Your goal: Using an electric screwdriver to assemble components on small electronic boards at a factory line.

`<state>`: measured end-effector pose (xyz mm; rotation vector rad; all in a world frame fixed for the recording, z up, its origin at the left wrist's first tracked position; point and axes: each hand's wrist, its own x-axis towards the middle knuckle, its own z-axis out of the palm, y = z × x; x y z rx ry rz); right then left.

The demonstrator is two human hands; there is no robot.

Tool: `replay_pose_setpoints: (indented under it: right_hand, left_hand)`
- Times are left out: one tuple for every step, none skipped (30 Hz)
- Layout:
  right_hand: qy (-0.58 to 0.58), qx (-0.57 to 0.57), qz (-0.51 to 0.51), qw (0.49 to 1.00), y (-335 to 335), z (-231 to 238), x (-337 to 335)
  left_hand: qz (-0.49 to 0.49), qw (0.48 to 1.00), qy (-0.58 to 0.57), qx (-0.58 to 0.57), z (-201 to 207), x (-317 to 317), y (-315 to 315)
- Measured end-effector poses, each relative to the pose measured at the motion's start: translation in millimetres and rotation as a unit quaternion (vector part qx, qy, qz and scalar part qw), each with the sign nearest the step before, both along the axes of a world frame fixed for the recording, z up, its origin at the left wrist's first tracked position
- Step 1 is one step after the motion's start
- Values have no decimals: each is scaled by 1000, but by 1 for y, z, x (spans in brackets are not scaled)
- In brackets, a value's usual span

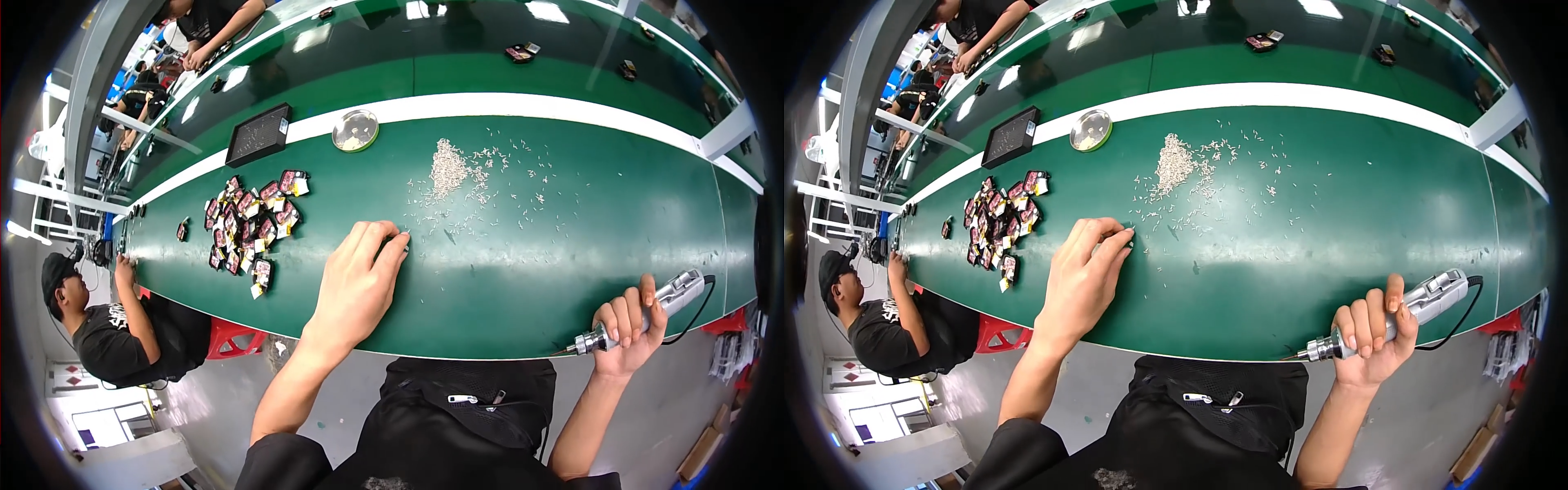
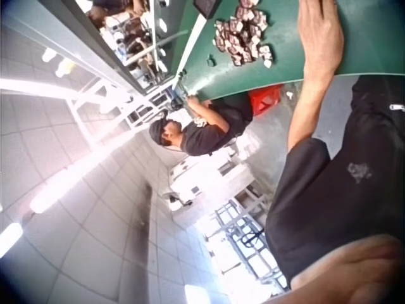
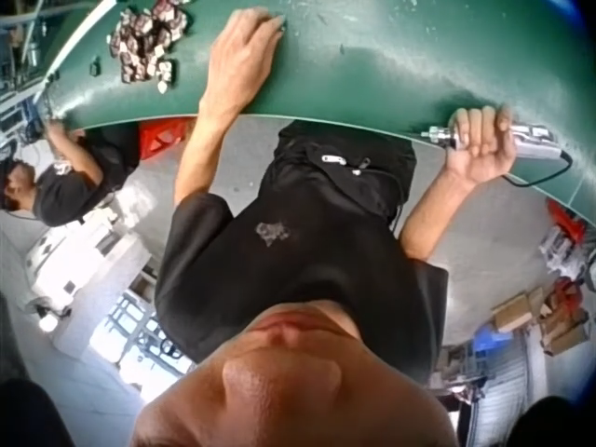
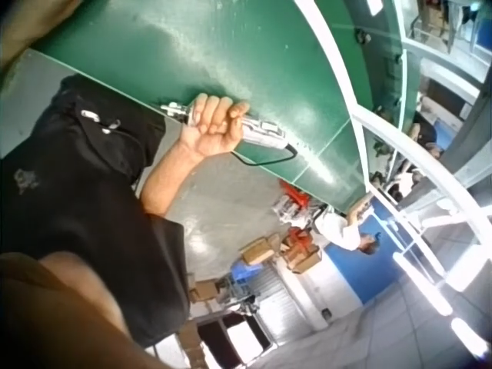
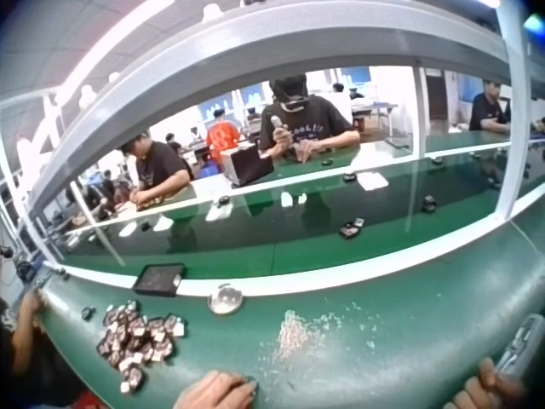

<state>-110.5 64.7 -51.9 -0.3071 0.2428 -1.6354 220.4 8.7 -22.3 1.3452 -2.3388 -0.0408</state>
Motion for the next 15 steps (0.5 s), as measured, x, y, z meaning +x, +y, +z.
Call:
replay_pose_setpoints:
  right_hand:
    - [-3, 1, -2, 1000, 0, 0, 0]
    - [0, -1, -4, 1000, 0, 1, -2]
    - [3, -4, -5, 1000, -1, 1, -3]
    - [6, 0, -4, 1000, 0, 0, -2]
    - [6, 1, -7, 1000, 0, 0, -3]
    - [5, 1, -4, 1000, 1, -1, -4]
    - [4, 0, -2, 1000, 1, -1, -5]
    - [3, 1, -5, 1000, 1, -1, -5]
    - [2, -1, -4, 1000, 1, 0, -4]
    - [1, -2, -3, 1000, 1, 0, -4]
    - [2, 0, -8, 1000, 1, 0, -4]
    - [2, -1, -7, 1000, 1, -1, -4]
    - [2, -1, -5, 1000, 1, -1, -4]
    - [1, -3, -4, 1000, 1, 0, -4]
    - [3, -2, -8, 1000, 0, 0, -4]
  left_hand:
    - [-2, 1000, -3, 1, -1, 0, -1]
    - [-7, 1000, -21, -8, -2, -2, -3]
    - [-12, 999, -40, -18, -2, -3, -3]
    - [-13, 999, -41, -17, -1, -3, -4]
    - [-23, 998, -60, -20, 0, -4, -4]
    - [-32, 996, -78, -24, 0, -5, -5]
    - [-34, 996, -77, -23, -2, -5, -7]
    - [-46, 996, -75, -29, -4, -3, -8]
    - [-58, 995, -72, -34, -5, -1, -10]
    - [-61, 995, -72, -33, -4, -1, -12]
    - [-61, 997, -30, -35, -4, -2, -15]
    - [-61, 997, 11, -36, -5, -2, -17]
    - [-65, 997, 13, -33, -6, -1, -19]
    - [-52, 998, 32, -28, -5, -1, -21]
    - [-38, 998, 50, -22, -5, 0, -22]
